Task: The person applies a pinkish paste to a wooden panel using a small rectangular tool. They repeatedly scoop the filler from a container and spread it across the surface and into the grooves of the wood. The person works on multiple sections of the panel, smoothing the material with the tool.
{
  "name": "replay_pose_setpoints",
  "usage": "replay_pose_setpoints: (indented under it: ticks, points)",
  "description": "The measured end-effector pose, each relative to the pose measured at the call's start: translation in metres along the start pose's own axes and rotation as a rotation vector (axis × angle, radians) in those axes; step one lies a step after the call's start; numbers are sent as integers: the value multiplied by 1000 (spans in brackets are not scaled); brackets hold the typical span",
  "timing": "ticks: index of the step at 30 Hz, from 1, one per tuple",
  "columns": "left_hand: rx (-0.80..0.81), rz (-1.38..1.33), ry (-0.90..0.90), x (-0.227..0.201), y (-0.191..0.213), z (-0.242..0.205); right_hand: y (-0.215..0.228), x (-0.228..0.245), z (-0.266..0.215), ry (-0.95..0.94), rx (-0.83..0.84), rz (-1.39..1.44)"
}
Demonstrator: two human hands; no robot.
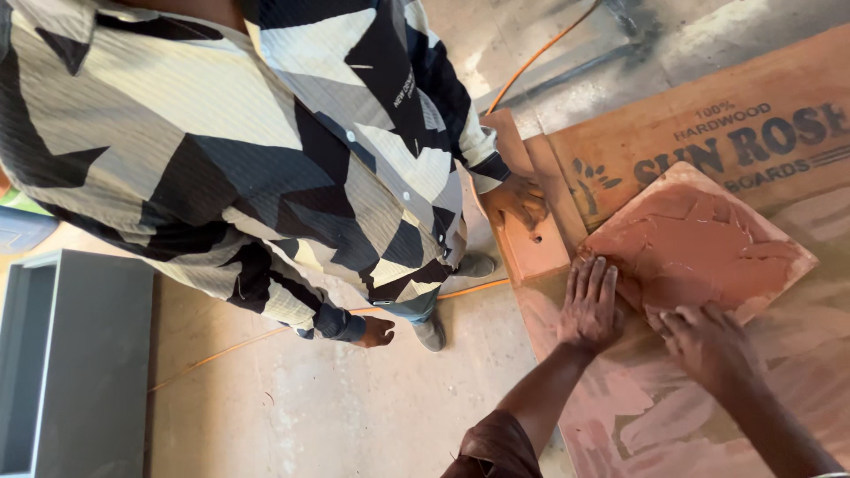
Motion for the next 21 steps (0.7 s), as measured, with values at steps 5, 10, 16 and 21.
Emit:
replay_pose_setpoints:
  ticks: [5,10,16,21]
  points:
    - [-12,13,-10,0,5,7,32,-23,4,-149,-155,70]
    - [5,11,-2,2,-3,0,42,13,6,2,-258,202]
    - [26,19,-9,13,-5,14,36,-3,39,-120,-57,184]
    - [56,22,19,12,-7,17,42,-12,26,-161,-212,16]
Point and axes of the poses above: each hand's wrist, its own z-axis towards the middle knuckle, its own y-axis out of the back of the hand, x = y × z, the point moved 10 cm from there along z, towards the middle knuckle, and after that the axes turned 9 degrees about x, right-handed, at the moved point
